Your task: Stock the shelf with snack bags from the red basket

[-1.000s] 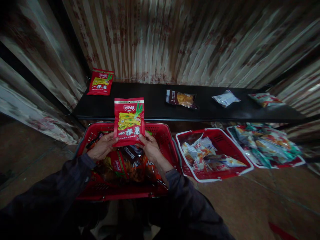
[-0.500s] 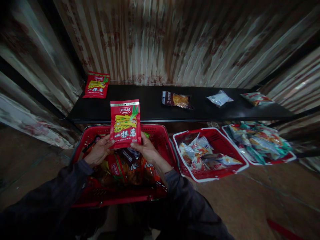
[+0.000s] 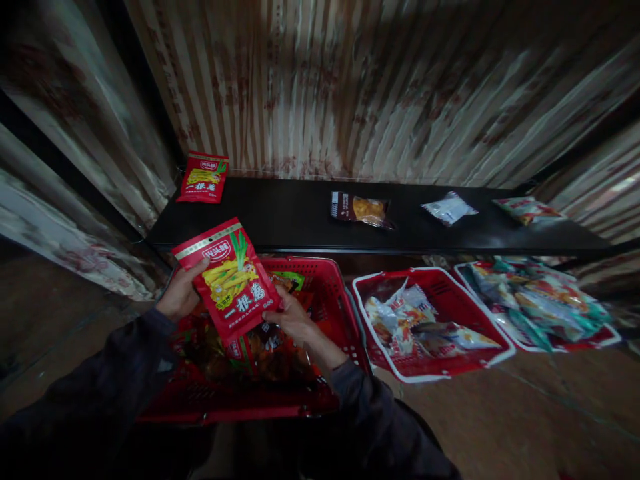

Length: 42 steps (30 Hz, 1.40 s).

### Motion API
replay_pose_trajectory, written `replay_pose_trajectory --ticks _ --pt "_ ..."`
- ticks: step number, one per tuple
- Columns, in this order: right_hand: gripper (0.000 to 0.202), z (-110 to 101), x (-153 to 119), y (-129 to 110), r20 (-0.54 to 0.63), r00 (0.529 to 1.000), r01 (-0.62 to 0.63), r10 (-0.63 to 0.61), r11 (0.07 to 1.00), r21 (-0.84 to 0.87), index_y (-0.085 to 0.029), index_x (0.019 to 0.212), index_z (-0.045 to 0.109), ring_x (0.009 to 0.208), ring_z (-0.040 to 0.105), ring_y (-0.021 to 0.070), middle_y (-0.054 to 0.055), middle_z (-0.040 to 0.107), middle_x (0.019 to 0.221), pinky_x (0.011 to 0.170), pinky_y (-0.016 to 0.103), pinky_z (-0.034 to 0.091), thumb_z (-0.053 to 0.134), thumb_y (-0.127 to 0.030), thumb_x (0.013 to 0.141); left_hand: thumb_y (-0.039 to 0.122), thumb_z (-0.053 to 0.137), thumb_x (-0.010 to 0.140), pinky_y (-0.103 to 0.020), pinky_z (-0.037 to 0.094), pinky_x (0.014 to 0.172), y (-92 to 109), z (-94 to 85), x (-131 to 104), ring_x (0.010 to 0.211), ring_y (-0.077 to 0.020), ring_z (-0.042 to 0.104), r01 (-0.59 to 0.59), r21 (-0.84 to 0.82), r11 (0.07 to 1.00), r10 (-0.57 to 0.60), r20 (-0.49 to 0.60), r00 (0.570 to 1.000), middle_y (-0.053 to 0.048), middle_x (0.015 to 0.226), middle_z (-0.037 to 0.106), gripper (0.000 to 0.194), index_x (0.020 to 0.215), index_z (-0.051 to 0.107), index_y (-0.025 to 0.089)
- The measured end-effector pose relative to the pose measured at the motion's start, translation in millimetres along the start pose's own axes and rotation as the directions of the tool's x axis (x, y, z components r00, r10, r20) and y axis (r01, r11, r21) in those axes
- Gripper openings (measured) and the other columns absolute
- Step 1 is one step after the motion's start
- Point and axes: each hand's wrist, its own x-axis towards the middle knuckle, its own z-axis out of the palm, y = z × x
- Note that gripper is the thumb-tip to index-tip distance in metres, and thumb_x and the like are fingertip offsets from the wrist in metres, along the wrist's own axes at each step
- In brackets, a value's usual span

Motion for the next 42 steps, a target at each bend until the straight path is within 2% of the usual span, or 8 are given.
replay_pose_trajectory --ticks 7,12,17,24,30,37,39,42 --pt "0.049 -8.5 -3.6 -5.6 0.088 0.987 -0.129 0.134 0.99 -0.059 -0.02 0.103 0.063 0.083 0.06 0.0158 -0.002 0.07 0.091 0.078 0.027 0.044 0.079 -0.02 0.057 0.017 0.081 0.057 -0.029 0.057 0.07 29.1 -15.6 13.8 0.067 -0.0199 0.07 0.057 0.076 0.995 -0.055 -0.031 0.998 -0.009 0.077 0.075 0.03 0.085 0.071 0.009" --pt "0.031 -9.9 -2.2 -0.4 0.121 0.984 -0.128 0.13 0.991 -0.028 -0.017 0.09 0.066 0.064 0.057 0.0109 -0.002 0.068 0.077 0.062 0.023 0.044 0.076 -0.03 0.064 0.014 0.078 0.059 -0.028 0.057 0.064 25.5 -15.1 17.3 0.059 -0.0176 0.068 0.005 0.029 1.0 0.0 -0.167 0.986 -0.006 0.068 0.073 0.02 0.077 0.069 0.011" --pt "0.032 -8.3 -3.2 -4.4 0.124 0.982 -0.15 0.145 0.988 0.035 -0.016 0.088 0.069 0.069 0.062 0.013 0.002 0.07 0.077 0.067 0.025 0.05 0.077 -0.034 0.063 0.016 0.072 0.064 -0.028 0.057 0.057 21.9 -12.8 18.1 0.056 -0.0178 0.068 -0.049 0.001 0.999 0.047 -0.247 0.968 -0.003 0.061 0.07 0.012 0.073 0.065 0.013" --pt "0.033 -6.3 -5.2 -9.4 0.075 0.981 -0.189 0.181 0.975 0.12 -0.017 0.091 0.071 0.072 0.067 0.0148 0.003 0.072 0.08 0.066 0.026 0.055 0.079 -0.027 0.061 0.018 0.074 0.062 -0.028 0.056 0.063 23.1 -12.1 16.8 0.065 -0.0183 0.068 -0.068 0.01 0.998 0.069 -0.197 0.978 -0.004 0.068 0.072 0.021 0.079 0.065 0.012" --pt "0.032 -2.1 -2.4 -19.4 -0.128 0.99 0.07 -0.052 0.987 0.142 -0.022 0.092 0.071 0.079 0.067 0.0171 0.001 0.072 0.09 0.081 0.037 0.056 0.079 -0.033 0.063 0.03 0.077 0.063 -0.026 0.054 0.064 13.9 -16.9 16.6 0.068 -0.0156 0.068 -0.09 0.098 0.991 0.094 -0.033 0.995 -0.003 0.081 0.071 0.034 0.089 0.062 0.015" --pt "0.029 0.4 -5.1 -19.9 -0.335 0.868 0.319 -0.366 0.929 -0.188 -0.025 0.104 0.068 0.083 0.064 0.0189 0.002 0.069 0.095 0.082 0.04 0.055 0.064 -0.039 0.079 0.034 0.073 0.069 -0.027 0.05 0.066 0.4 0.3 -6.8 0.081 -0.02 0.067 -0.215 0.24 0.947 0.187 0.134 0.973 -0.004 0.085 0.069 0.028 0.088 0.062 0.017" --pt "0.03 2.4 -9.2 -17.9 -0.311 0.801 0.353 -0.511 0.823 -0.444 -0.026 0.111 0.066 0.086 0.063 0.0197 0.004 0.067 0.097 0.079 0.038 0.054 0.058 -0.035 0.084 0.032 0.071 0.071 -0.034 0.05 0.08 0.3 8.1 -18.1 0.109 -0.0271 0.059 -0.202 0.192 0.96 0.148 0.264 0.953 -0.01 0.113 0.065 0.036 0.104 0.063 0.02" --pt "0.036 5.3 -16.4 -14.2 -0.072 0.68 0.419 -0.729 0.467 -0.778 -0.029 0.12 0.061 0.09 0.058 0.0194 0.006 0.06 0.098 0.078 0.035 0.052 0.052 -0.021 0.086 0.032 0.071 0.073 -0.039 0.042 0.097 -4.8 13.0 -30.0 0.129 -0.0298 0.042 -0.068 0.098 0.993 0.025 0.387 0.922 -0.008 0.14 0.047 0.052 0.122 0.057 0.027"
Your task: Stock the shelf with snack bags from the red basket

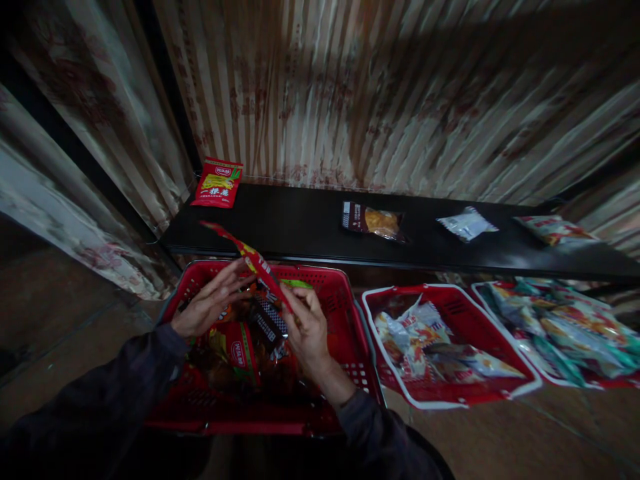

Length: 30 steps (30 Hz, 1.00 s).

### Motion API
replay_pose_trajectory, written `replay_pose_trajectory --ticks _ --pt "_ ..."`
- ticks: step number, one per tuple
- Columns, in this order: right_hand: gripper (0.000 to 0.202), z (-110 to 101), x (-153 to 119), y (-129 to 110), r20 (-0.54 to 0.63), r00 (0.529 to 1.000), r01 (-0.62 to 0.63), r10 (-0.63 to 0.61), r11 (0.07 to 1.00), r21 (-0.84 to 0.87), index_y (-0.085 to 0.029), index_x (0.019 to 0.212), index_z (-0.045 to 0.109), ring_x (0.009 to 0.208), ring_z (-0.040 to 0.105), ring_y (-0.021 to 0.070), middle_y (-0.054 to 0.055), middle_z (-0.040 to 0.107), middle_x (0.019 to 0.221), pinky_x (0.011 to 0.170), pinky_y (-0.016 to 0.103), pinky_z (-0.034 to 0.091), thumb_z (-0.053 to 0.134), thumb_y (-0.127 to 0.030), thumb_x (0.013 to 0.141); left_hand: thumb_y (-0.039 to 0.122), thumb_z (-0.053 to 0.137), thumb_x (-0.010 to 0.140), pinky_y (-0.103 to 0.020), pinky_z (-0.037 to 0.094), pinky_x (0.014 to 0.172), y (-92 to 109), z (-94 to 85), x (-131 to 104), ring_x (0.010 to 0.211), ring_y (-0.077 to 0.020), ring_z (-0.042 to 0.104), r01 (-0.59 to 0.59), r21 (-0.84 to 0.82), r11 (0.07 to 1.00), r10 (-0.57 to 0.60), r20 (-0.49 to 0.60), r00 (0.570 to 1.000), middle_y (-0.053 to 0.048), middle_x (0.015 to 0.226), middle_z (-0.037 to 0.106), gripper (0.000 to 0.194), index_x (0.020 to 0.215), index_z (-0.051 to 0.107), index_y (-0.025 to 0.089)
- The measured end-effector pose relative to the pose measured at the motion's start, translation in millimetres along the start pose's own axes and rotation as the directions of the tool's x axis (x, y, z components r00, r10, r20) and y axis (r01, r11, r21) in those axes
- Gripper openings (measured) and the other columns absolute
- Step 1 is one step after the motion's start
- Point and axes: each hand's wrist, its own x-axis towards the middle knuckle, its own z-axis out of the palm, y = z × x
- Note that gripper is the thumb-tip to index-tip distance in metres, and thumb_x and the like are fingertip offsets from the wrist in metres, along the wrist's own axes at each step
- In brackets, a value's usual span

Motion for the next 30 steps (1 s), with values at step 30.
replay_pose_trajectory --ticks 30 --pt "0.028 -6.8 29.1 21.1 0.141 0.71 -0.625 0.69 0.527 0.575 -0.021 0.076 0.071 0.059 0.062 0.0148 -0.002 0.069 0.066 0.058 0.027 0.049 0.077 -0.043 0.06 0.027 0.078 0.064 -0.044 0.051 0.09 -48.8 8.5 -8.7 0.091 -0.0307 0.069 0.505 -0.169 0.847 -0.513 -0.011 0.858 -0.014 0.093 0.074 0.033 0.092 0.071 0.012"
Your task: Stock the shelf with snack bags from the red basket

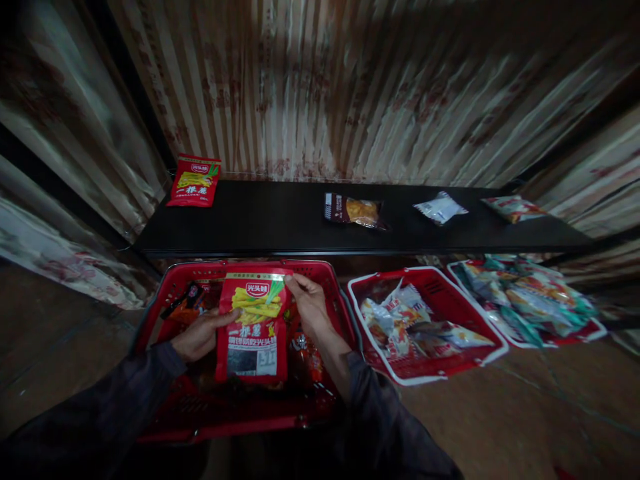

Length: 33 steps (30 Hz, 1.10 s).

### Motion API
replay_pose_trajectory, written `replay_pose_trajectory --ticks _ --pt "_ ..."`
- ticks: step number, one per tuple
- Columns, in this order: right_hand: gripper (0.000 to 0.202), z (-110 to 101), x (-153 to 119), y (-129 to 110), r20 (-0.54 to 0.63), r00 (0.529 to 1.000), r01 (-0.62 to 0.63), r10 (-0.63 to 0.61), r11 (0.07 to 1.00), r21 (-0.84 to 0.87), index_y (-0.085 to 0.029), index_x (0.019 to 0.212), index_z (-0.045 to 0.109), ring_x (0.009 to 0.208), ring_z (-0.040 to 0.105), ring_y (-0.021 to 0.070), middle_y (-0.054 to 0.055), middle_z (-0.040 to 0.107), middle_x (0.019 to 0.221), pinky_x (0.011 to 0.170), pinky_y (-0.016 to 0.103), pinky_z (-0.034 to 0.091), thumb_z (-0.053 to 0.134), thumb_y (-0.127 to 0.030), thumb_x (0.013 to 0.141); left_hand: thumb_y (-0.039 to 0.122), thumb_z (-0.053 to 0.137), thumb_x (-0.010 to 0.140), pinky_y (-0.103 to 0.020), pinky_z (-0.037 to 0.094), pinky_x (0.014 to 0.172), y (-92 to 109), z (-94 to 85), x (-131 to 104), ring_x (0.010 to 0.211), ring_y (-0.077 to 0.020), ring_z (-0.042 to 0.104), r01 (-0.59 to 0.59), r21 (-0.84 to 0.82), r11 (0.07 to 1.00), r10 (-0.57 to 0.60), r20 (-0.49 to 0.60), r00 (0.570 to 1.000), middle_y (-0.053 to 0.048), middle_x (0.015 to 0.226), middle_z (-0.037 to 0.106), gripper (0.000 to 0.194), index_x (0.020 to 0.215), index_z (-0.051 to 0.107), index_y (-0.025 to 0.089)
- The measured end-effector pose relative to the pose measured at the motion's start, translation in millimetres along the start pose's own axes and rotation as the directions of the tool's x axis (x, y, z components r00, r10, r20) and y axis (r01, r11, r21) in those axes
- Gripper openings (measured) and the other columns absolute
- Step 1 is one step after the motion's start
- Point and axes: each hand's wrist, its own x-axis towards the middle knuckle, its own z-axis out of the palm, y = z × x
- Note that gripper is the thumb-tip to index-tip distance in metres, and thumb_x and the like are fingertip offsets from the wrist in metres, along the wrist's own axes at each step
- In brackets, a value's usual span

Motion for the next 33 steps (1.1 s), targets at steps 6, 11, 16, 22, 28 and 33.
replay_pose_trajectory --ticks 6,11,16,22,28,33 --pt "0.028 -1.0 5.7 6.3 -0.095 0.995 0.036 -0.026 0.994 0.107 -0.02 0.076 0.071 0.059 0.064 0.017 -0.002 0.07 0.065 0.059 0.031 0.052 0.079 -0.04 0.058 0.031 0.08 0.062 -0.042 0.049 0.092 -0.3 1.1 0.0 0.097 -0.0302 0.067 -0.011 0.013 1.0 0.01 0.027 1.0 -0.013 0.094 0.074 0.034 0.089 0.072 0.011" --pt "0.029 0.9 2.9 5.1 -0.104 0.993 -0.031 0.048 0.987 0.161 -0.019 0.073 0.071 0.055 0.062 0.0171 -0.001 0.07 0.062 0.058 0.032 0.051 0.081 -0.038 0.054 0.033 0.077 0.066 -0.035 0.054 0.083 10.7 -1.1 2.6 0.097 -0.0259 0.067 -0.173 -0.033 0.984 0.172 -0.052 0.984 -0.009 0.098 0.073 0.035 0.096 0.069 0.016" --pt "0.031 4.4 1.5 9.4 -0.107 0.993 -0.028 0.038 0.995 0.093 -0.018 0.073 0.071 0.059 0.063 0.0178 0.0 0.071 0.064 0.061 0.033 0.051 0.082 -0.04 0.053 0.033 0.078 0.065 -0.033 0.055 0.078 16.7 -0.4 6.1 0.093 -0.0255 0.068 -0.238 0.011 0.971 0.238 -0.108 0.965 -0.009 0.094 0.074 0.035 0.094 0.068 0.016" --pt "0.034 5.5 2.7 12.3 0.004 0.997 -0.072 0.072 0.992 0.105 -0.021 0.077 0.069 0.06 0.063 0.0175 -0.001 0.071 0.066 0.059 0.03 0.05 0.078 -0.047 0.058 0.03 0.079 0.064 -0.035 0.053 0.084 19.2 2.3 5.5 0.096 -0.0253 0.067 -0.296 -0.046 0.954 0.284 -0.177 0.942 -0.008 0.091 0.074 0.029 0.087 0.069 0.015" --pt "0.047 4.5 -0.8 12.2 0.255 0.932 -0.281 0.259 0.958 0.054 -0.02 0.085 0.069 0.078 0.068 0.0221 0.005 0.073 0.081 0.068 0.033 0.051 0.061 -0.064 0.071 0.023 0.071 0.074 -0.036 0.054 0.084 34.2 -8.4 11.2 0.092 -0.0233 0.068 -0.382 -0.116 0.917 0.33 -0.321 0.888 -0.007 0.089 0.074 0.019 0.09 0.066 0.014" --pt "0.045 4.7 -5.8 17.3 0.336 0.896 -0.326 0.291 0.944 0.051 -0.021 0.09 0.069 0.083 0.067 0.0209 0.006 0.073 0.092 0.073 0.034 0.052 0.061 -0.061 0.074 0.023 0.063 0.081 -0.035 0.055 0.083 51.6 -25.0 15.8 0.09 -0.0204 0.068 -0.459 -0.129 0.879 0.37 -0.424 0.827 -0.007 0.094 0.073 0.016 0.094 0.064 0.014"
